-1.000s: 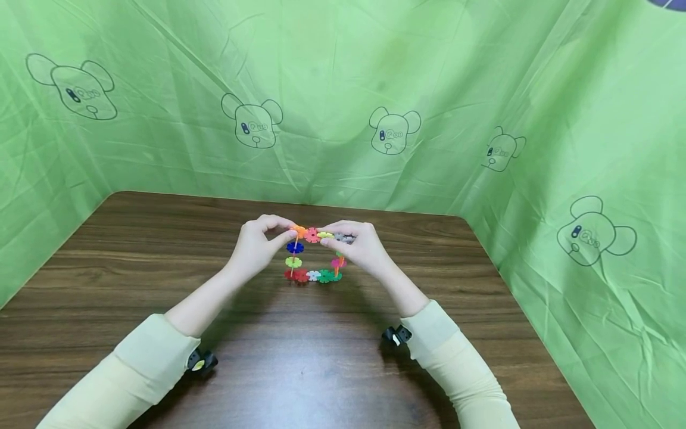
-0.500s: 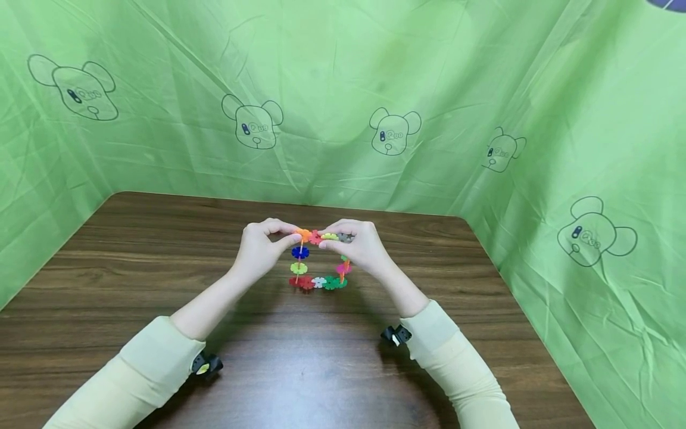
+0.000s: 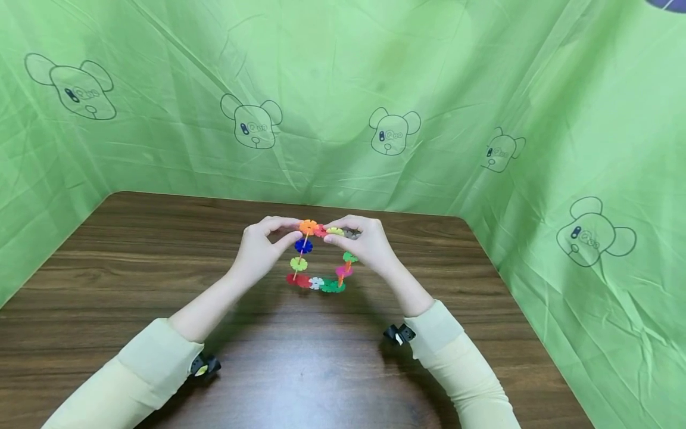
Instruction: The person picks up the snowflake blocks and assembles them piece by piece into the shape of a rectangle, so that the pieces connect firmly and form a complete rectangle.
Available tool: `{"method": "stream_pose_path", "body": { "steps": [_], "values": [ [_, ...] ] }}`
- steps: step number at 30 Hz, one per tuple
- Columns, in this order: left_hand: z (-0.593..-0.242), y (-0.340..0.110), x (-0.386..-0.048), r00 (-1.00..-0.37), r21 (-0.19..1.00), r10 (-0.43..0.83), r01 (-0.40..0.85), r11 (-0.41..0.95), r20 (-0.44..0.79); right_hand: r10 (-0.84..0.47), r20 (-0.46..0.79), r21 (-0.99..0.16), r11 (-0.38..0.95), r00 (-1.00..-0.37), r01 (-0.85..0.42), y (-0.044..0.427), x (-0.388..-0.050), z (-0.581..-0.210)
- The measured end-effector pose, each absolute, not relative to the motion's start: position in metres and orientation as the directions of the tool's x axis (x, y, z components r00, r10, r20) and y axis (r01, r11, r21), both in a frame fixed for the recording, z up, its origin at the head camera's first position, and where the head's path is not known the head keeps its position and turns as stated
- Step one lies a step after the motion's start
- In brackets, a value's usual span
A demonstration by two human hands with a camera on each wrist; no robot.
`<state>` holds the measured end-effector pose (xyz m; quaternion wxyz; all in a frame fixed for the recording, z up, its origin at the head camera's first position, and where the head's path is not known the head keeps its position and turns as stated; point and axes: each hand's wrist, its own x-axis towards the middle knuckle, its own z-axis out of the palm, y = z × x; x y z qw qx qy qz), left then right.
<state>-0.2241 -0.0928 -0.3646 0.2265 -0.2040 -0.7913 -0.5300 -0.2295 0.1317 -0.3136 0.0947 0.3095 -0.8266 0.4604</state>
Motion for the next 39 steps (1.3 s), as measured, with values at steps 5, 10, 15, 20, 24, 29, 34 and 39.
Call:
{"method": "stream_pose_path", "body": {
  "steps": [5,10,15,20,24,29,34,39],
  "values": [
    [-0.375,-0.107,-0.222,-0.822,0.746,0.107,0.556,0.366,0.56,-0.371,0.43,-0.726,0.4,-0.823,-0.56,0.139,-0.222,-0.3],
    [-0.388,-0.118,-0.22,-0.853,0.724,0.171,0.511,0.463,0.492,-0.322,0.458,-0.729,0.398,-0.829,-0.557,0.146,-0.222,-0.299],
    [-0.394,-0.121,-0.218,-0.864,0.7,0.248,0.501,0.508,0.438,-0.277,0.506,-0.717,0.391,-0.817,-0.577,0.149,-0.222,-0.297],
    [-0.394,-0.119,-0.218,-0.866,0.692,0.263,0.498,0.523,0.425,-0.251,0.522,-0.723,0.377,-0.815,-0.579,0.15,-0.222,-0.296],
    [-0.395,-0.12,-0.22,-0.859,0.684,0.257,0.509,0.523,0.444,-0.23,0.527,-0.73,0.371,-0.818,-0.575,0.151,-0.222,-0.298],
    [-0.389,-0.121,-0.222,-0.854,0.694,0.267,0.518,0.499,0.445,-0.196,0.514,-0.735,0.4,-0.835,-0.547,0.155,-0.222,-0.302],
    [-0.383,-0.125,-0.225,-0.875,0.737,0.27,0.484,0.472,0.402,-0.215,0.466,-0.736,0.444,-0.858,-0.511,0.16,-0.22,-0.308],
    [-0.38,-0.132,-0.231,-0.904,0.821,0.29,0.412,0.395,0.314,-0.299,0.406,-0.709,0.493,-0.864,-0.504,0.167,-0.22,-0.316]
  ]
}}
